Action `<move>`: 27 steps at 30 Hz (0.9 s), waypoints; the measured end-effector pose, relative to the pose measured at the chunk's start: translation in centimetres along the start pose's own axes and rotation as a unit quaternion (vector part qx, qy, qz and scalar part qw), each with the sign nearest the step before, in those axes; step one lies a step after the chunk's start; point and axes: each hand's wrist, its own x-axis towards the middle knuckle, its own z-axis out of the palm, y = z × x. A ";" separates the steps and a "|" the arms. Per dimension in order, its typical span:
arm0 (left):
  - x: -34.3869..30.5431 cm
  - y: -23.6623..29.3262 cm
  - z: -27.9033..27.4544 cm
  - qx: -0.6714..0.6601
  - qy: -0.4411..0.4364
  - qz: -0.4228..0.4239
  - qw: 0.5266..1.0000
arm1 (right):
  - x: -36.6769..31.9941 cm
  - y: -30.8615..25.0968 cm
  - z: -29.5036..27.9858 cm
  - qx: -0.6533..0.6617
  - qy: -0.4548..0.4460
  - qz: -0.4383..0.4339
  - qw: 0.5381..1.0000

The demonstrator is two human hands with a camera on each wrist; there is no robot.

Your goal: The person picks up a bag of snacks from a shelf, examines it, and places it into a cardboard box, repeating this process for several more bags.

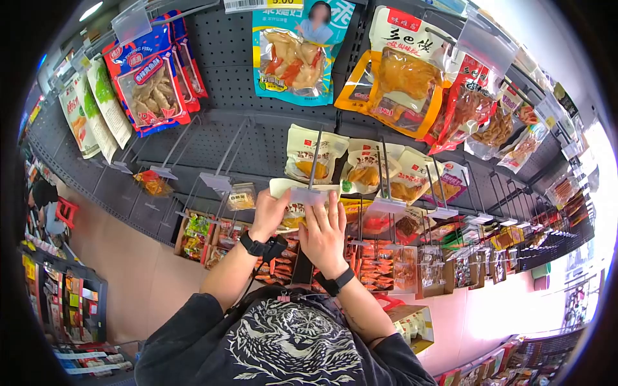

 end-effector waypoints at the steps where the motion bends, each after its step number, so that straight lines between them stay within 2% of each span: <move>1: 0.1 -0.1 -0.1 0.007 -0.003 0.013 1.000 | 0.0 0.2 0.1 -0.007 0.011 -0.010 1.000; 4: -0.1 0.0 -0.3 0.005 -0.032 0.026 0.999 | -0.1 0.4 0.2 -0.004 0.035 -0.004 0.999; 6: 0.0 -0.4 -0.5 -0.038 -0.068 -0.003 0.997 | 0.2 0.9 0.0 -0.007 0.024 -0.001 1.000; 7: 0.0 0.5 -0.8 -0.024 -0.100 -0.047 0.994 | 0.5 1.0 -0.3 -0.012 0.019 0.000 1.000; 8: 0.2 0.5 -0.9 -0.075 -0.129 -0.052 0.987 | 0.8 1.2 -0.5 -0.017 0.017 0.000 1.000; 10: 0.7 1.6 -1.3 -0.086 -0.153 -0.090 0.980 | 1.2 1.4 -0.6 -0.032 0.022 0.000 0.999; 14: 2.3 1.1 -1.8 -0.095 -0.179 -0.108 0.973 | 2.1 1.7 -0.2 -0.044 0.011 -0.008 0.999; 17: 4.3 0.0 -1.0 -0.024 -0.104 -0.034 0.994 | 3.3 2.1 2.2 -0.033 0.052 0.003 0.998; 18: 5.2 -0.6 -0.9 -0.025 -0.113 -0.034 0.993 | 4.2 2.6 2.7 -0.084 0.020 0.015 0.996; 21: 7.5 -2.1 -0.5 -0.020 -0.060 -0.035 0.997 | 6.2 4.5 4.7 -0.119 0.016 0.014 0.993; 24: 6.8 -4.6 -1.0 0.046 0.003 0.015 0.999 | 6.4 5.4 4.1 -0.040 -0.001 0.002 0.999; 25: 5.1 -3.4 -0.8 0.037 0.017 0.002 0.999 | 5.7 5.7 4.1 -0.008 0.001 0.006 1.000; 27: 2.4 -5.5 -1.6 0.127 0.068 0.103 0.984 | 3.3 5.5 2.7 0.047 -0.009 0.026 0.998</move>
